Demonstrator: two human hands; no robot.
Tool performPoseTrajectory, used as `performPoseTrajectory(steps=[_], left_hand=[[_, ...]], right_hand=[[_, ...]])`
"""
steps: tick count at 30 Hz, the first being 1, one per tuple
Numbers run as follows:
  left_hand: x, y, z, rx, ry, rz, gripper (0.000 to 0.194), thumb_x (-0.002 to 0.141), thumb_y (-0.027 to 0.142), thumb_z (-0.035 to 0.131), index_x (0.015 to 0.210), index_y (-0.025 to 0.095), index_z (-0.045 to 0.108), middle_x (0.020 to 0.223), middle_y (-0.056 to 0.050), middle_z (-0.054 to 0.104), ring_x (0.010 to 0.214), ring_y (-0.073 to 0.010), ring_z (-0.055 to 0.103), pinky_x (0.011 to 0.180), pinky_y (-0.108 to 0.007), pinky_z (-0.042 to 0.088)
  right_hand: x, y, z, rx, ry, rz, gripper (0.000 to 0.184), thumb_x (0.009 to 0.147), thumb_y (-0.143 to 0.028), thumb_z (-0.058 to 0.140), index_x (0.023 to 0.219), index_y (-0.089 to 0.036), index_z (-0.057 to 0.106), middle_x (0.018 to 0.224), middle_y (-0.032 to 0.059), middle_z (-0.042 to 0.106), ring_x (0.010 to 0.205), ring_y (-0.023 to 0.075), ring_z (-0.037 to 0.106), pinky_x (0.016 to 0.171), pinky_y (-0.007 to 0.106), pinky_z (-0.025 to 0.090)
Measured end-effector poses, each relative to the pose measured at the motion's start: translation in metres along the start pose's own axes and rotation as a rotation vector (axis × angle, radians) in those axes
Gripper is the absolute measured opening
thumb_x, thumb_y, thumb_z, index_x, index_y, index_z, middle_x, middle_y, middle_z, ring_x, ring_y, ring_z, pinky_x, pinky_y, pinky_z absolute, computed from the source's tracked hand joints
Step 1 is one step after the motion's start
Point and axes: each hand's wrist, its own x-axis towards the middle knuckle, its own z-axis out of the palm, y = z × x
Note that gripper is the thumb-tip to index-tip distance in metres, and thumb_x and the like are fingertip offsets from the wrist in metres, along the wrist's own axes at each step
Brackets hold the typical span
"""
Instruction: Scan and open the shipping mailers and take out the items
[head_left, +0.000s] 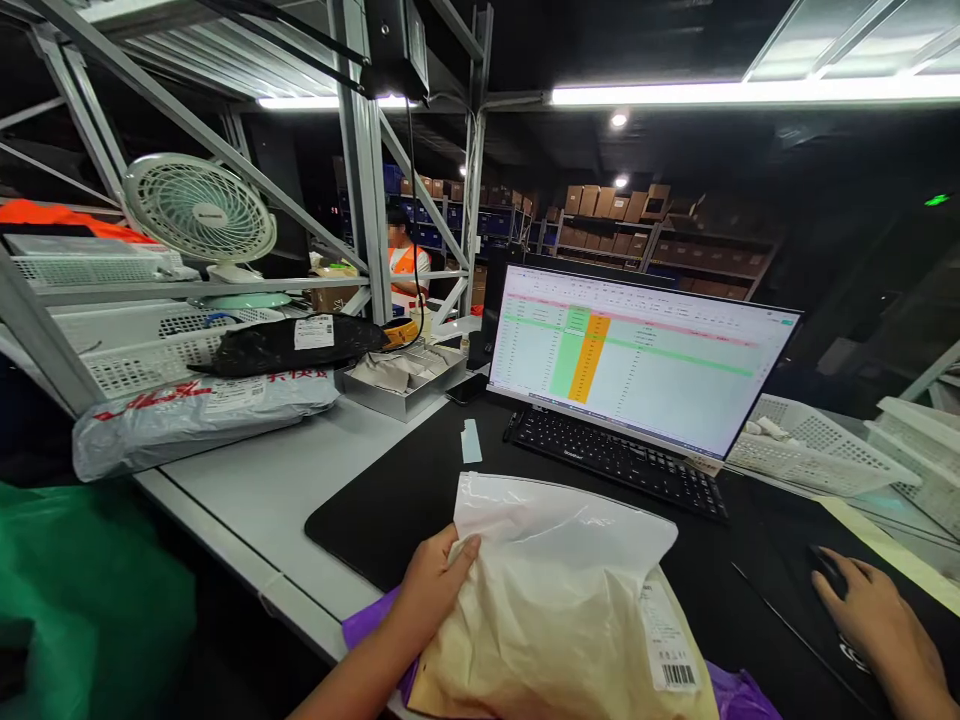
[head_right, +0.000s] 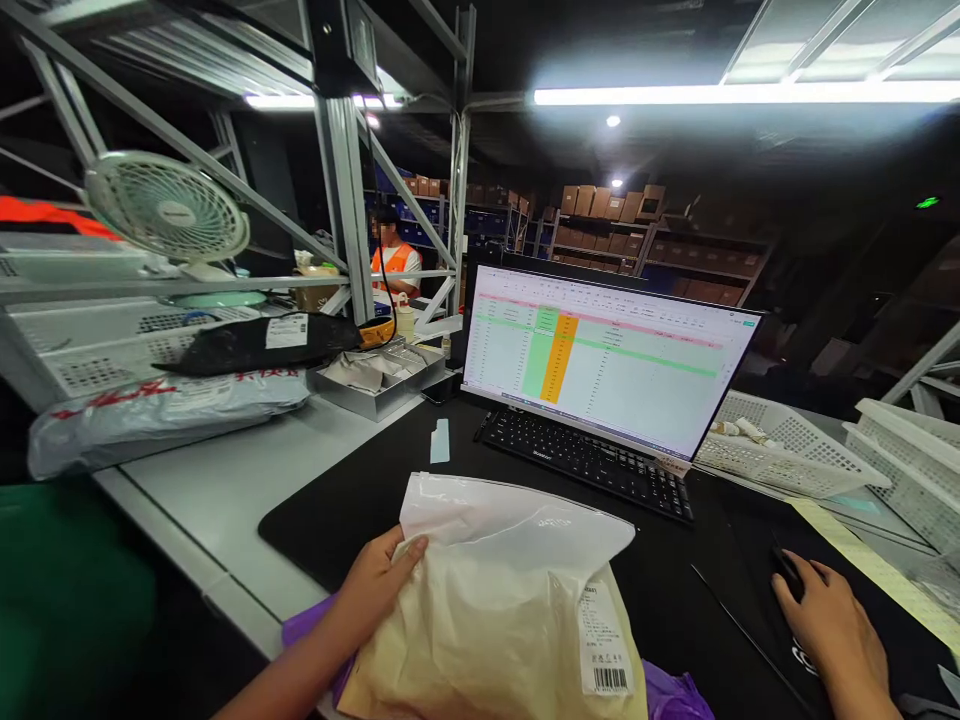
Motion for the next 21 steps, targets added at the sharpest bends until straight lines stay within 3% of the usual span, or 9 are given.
performPoseTrajectory(steps=[4,8,12,16,18,21], left_hand=[[-0.002,0.0,-0.001,0.008,-0.011,0.013,0.053,0.092,0.055,0.047,0.114,0.015,0.073,0.107,-0.009,0.076,0.096,-0.0282,0.07,0.083,-0.032,0.053],[-0.002,-0.002,-0.002,0.025,-0.007,0.023,0.055,0.091,0.058,0.047,0.113,0.015,0.073,0.106,-0.01,0.076,0.095,-0.0292,0.07,0.082,-0.033,0.054],[0.0,-0.004,-0.003,0.05,0.002,0.031,0.057,0.089,0.061,0.047,0.111,0.015,0.074,0.103,-0.01,0.077,0.093,-0.0299,0.071,0.081,-0.034,0.055],[0.002,-0.006,-0.003,0.058,0.005,0.033,0.058,0.088,0.063,0.047,0.107,0.016,0.074,0.101,-0.01,0.077,0.093,-0.0303,0.071,0.078,-0.033,0.055],[0.003,-0.007,-0.003,0.058,0.006,0.036,0.057,0.088,0.062,0.047,0.106,0.016,0.074,0.101,-0.009,0.077,0.094,-0.0303,0.07,0.078,-0.033,0.054],[0.004,-0.008,-0.002,0.075,0.015,0.046,0.053,0.089,0.06,0.048,0.101,0.016,0.074,0.094,-0.009,0.077,0.089,-0.0295,0.07,0.076,-0.033,0.053]], right_hand=[[0.001,-0.005,-0.005,-0.016,-0.046,0.047,0.06,0.075,-0.062,0.042,0.112,-0.022,0.068,0.115,0.0237,0.055,0.122,0.0482,0.051,0.099,0.06,0.045],[-0.002,-0.002,-0.012,0.02,-0.067,0.064,0.048,0.075,-0.048,0.047,0.111,-0.023,0.066,0.121,0.0185,0.056,0.113,0.0409,0.059,0.095,0.054,0.051],[-0.001,0.003,-0.018,0.054,-0.038,0.15,0.034,0.074,-0.031,0.044,0.099,-0.02,0.064,0.099,0.0148,0.062,0.091,0.0303,0.066,0.079,0.045,0.058],[-0.002,-0.007,-0.025,0.057,-0.021,0.178,0.026,0.08,-0.028,0.05,0.101,-0.017,0.062,0.091,0.0096,0.063,0.084,0.0209,0.065,0.077,0.038,0.057],[-0.006,-0.017,-0.03,0.047,-0.019,0.168,0.03,0.08,-0.03,0.05,0.102,-0.017,0.064,0.094,0.0106,0.063,0.085,0.0221,0.065,0.077,0.038,0.057],[-0.01,-0.041,-0.04,0.016,-0.017,0.126,0.041,0.077,-0.04,0.049,0.107,-0.018,0.066,0.108,0.0161,0.061,0.098,0.0314,0.064,0.084,0.045,0.055]])
